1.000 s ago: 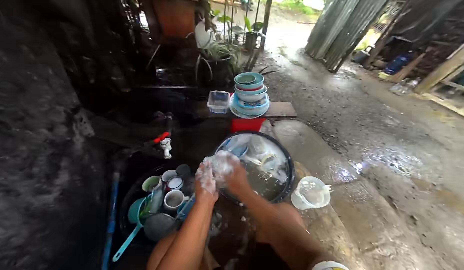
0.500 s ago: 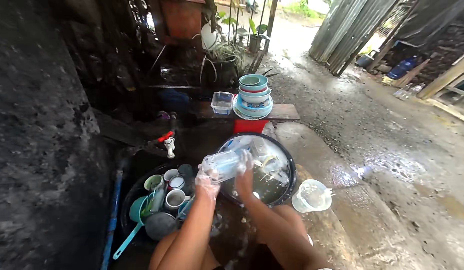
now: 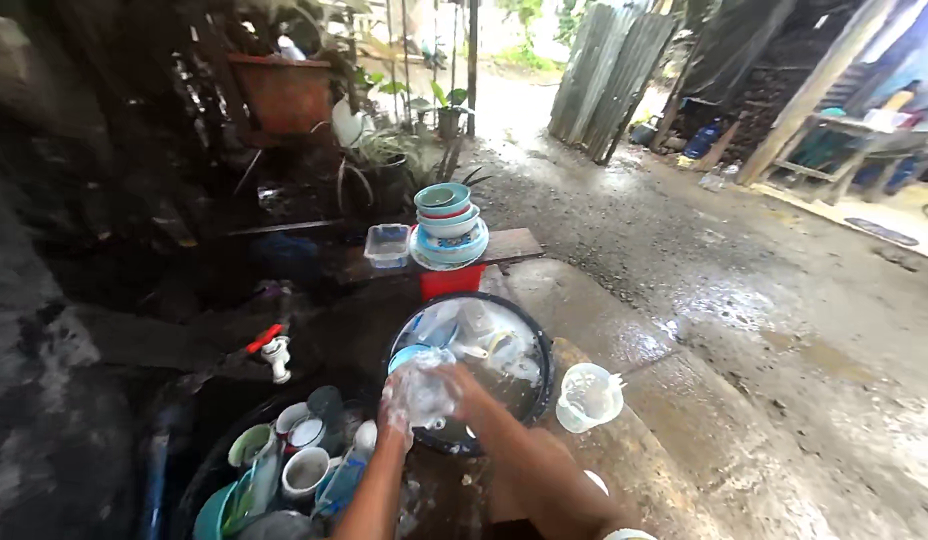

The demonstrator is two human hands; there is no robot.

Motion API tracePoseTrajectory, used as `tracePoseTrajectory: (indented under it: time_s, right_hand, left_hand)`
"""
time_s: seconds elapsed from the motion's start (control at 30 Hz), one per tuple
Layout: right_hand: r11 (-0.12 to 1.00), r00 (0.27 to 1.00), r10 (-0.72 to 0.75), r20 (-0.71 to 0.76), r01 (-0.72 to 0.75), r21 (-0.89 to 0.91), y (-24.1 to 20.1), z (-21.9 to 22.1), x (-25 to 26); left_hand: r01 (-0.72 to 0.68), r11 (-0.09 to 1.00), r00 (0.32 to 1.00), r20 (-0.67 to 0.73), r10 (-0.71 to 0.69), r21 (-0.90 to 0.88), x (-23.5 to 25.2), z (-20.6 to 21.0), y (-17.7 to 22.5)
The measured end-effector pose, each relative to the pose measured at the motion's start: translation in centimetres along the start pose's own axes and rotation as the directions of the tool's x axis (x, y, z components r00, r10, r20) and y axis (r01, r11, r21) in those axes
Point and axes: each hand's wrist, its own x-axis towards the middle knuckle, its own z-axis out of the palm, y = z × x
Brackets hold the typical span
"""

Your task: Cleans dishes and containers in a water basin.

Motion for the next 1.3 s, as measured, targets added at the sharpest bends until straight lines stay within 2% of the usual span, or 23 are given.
tracePoseTrajectory:
  time_s: [0.07,0.13,0.17,0.23,0.27,0.33,0.43,0.5,0.57,0.6,0.67,0.73,0.8,0.87,0.93,1.0,1.03,1.07,1.1,1.17,1.2,1.23,1.3]
  right_hand:
    - [0.997,0.999,-0.008,-0.054,0.004,-0.074,0.1,0.8,0.2]
    - [0.942,0.997,-0.066,-0.036,0.05,-0.331,0.8,0.5,0.8]
    - [0.844,0.995,-0.088,0.037,0.094,-0.529,1.5,-0.1,1.1]
    - [0.505,0.972,-0.064,0.225,0.226,-0.833,2.4,-0.8,1.2]
    - [0.376,0.959,-0.032,0.282,0.273,-0.886,2.4,-0.7,0.6]
    - [0.286,0.959,-0.046,0.28,0.281,-0.916,1.8,-0.3,-0.6]
    - [0.341,0.99,-0.027,0.14,0.14,-0.929,0.4,0.2,-1.0]
    - [0.449,0.999,0.012,0.046,0.035,-0.893,-0.3,0.5,-0.5]
    - [0.599,0.997,-0.056,0.044,0.068,-0.798,0.4,0.5,0.4]
    - [0.621,0.993,-0.08,0.09,0.12,-0.774,0.9,0.3,0.9]
    - [0.545,0.979,0.0,0.205,0.172,-0.821,1.1,0.0,0.8]
    - [0.389,0.957,0.062,0.283,0.238,-0.89,1.0,-0.1,0.1]
    - [0.262,0.97,0.079,0.23,0.202,-0.944,0.3,0.6,-0.9]
    - [0.186,0.99,0.09,0.111,0.093,-0.978,-0.3,1.6,-1.4]
    - [0.274,0.996,0.077,0.038,0.016,-0.962,-0.9,1.9,-1.0]
    - [0.5,0.999,-0.018,0.033,0.037,-0.865,-1.1,1.9,-0.4]
    - [0.58,0.995,-0.048,0.082,0.095,-0.809,-1.5,1.9,-0.2]
    - [0.582,0.987,-0.052,0.153,0.154,-0.799,-2.1,1.8,0.1]
    - [0.48,0.975,-0.011,0.22,0.198,-0.855,-2.6,1.5,0.6]
    - [0.18,0.953,0.162,0.255,0.226,-0.957,-3.4,1.6,0.8]
    - [0.111,0.943,0.203,0.263,0.245,-0.963,-3.5,1.6,0.8]
    - [0.11,0.936,0.198,0.291,0.274,-0.955,-3.7,1.7,0.5]
    - [0.231,0.943,0.066,0.327,0.305,-0.924,-4.0,1.8,0.4]
  left_hand:
    - [0.14,0.984,0.99,0.007,-0.14,-0.11,-1.1,1.1,0.3]
    - [0.319,0.903,0.948,0.07,-0.312,-0.288,-1.8,1.9,0.8]
    - [0.367,0.842,0.929,0.106,-0.355,-0.396,-1.5,1.6,0.0]
    - [0.346,0.764,0.933,0.118,-0.339,-0.544,-0.4,0.9,-1.2]
    - [0.313,0.759,0.944,0.098,-0.316,-0.571,-0.5,0.6,-1.1]
    - [0.269,0.763,0.954,0.056,-0.294,-0.588,-0.9,1.0,0.2]
    - [0.155,0.837,0.986,0.027,-0.165,-0.525,-1.8,2.0,1.3]
    - [0.165,0.887,0.986,0.084,-0.142,-0.432,-2.2,2.2,1.8]
    - [0.25,0.866,0.966,0.168,-0.195,-0.433,-2.0,2.2,1.7]
    - [0.294,0.837,0.954,0.195,-0.228,-0.461,-2.0,2.1,1.5]
    - [0.32,0.771,0.948,0.187,-0.259,-0.552,-1.6,1.8,1.2]
    - [0.281,0.712,0.958,0.147,-0.245,-0.644,-0.9,1.1,1.5]
    - [0.256,0.676,0.964,0.127,-0.235,-0.691,-0.6,0.8,2.0]
    - [0.287,0.65,0.955,0.158,-0.251,-0.703,-0.9,0.9,2.1]
    - [0.322,0.632,0.947,0.237,-0.217,-0.705,-1.0,0.9,2.2]
    - [0.354,0.624,0.93,0.334,-0.155,-0.696,-0.9,0.8,2.4]
    - [0.363,0.62,0.922,0.365,-0.13,-0.696,-0.8,0.8,2.5]
    - [0.361,0.612,0.92,0.376,-0.11,-0.703,-0.6,0.7,2.5]
    - [0.347,0.604,0.928,0.354,-0.113,-0.718,-0.3,0.7,2.5]
    - [0.292,0.615,0.954,0.266,-0.137,-0.732,0.2,0.3,2.4]
    - [0.287,0.626,0.957,0.24,-0.161,-0.725,0.4,0.0,2.3]
    - [0.297,0.628,0.955,0.24,-0.176,-0.719,0.5,-0.1,2.3]
    - [0.351,0.593,0.929,0.347,-0.125,-0.725,-0.1,0.0,2.6]
